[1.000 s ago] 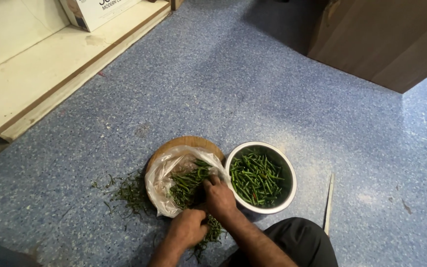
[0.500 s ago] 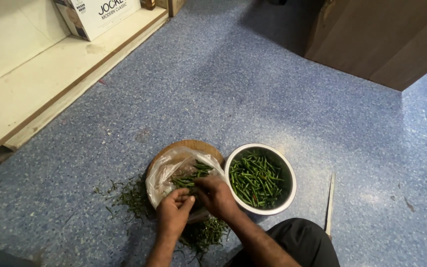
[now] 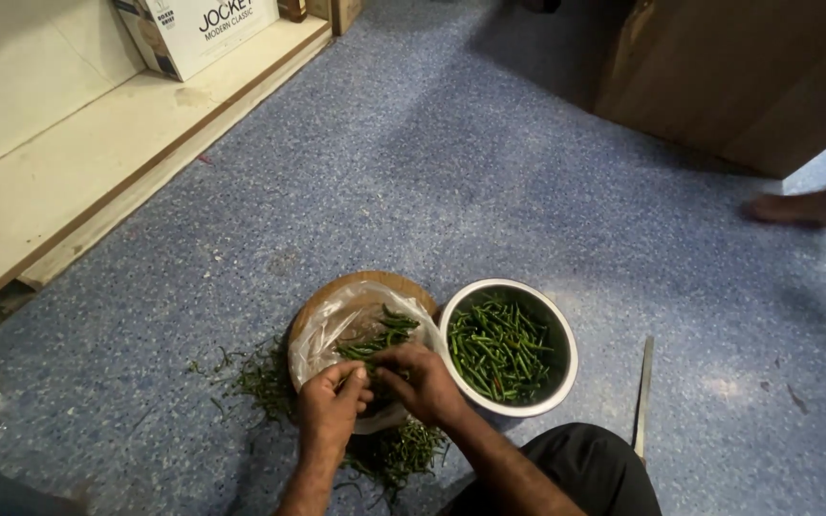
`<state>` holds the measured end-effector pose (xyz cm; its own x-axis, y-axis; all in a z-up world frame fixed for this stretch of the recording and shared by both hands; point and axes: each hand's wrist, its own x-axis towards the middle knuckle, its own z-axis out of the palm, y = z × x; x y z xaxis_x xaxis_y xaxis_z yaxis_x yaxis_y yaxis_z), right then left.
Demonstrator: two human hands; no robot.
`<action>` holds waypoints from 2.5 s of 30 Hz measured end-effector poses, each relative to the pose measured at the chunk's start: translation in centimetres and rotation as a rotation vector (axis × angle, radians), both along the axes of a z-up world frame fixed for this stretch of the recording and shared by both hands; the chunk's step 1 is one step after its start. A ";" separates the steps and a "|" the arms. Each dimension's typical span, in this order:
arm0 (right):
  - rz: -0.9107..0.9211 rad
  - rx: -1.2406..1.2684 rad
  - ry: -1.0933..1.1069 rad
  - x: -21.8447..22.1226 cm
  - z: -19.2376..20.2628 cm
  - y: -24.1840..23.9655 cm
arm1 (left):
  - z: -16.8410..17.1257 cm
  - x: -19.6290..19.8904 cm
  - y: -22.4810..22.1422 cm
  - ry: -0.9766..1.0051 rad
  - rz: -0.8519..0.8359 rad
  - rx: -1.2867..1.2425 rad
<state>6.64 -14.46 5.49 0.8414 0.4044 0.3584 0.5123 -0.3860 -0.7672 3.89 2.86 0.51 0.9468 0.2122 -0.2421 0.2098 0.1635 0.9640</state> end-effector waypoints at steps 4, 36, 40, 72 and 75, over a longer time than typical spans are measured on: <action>-0.047 0.073 0.200 0.0 -0.7 -0.2 | -0.1 0.0 0.2 0.068 -0.037 -0.014; 0.112 -0.063 -0.014 -1.0 -1.8 0.5 | -2.5 0.0 0.9 0.130 -0.058 0.005; 0.081 0.169 0.403 -1.4 -3.8 0.9 | -2.4 -0.2 1.0 0.142 -0.024 -0.093; -0.442 0.018 0.102 3.5 7.2 -11.9 | -1.2 -1.7 -1.1 -0.114 -0.763 0.833; -0.657 -0.264 0.095 3.6 6.1 -13.9 | -1.2 -2.9 -1.6 -0.027 -0.914 0.960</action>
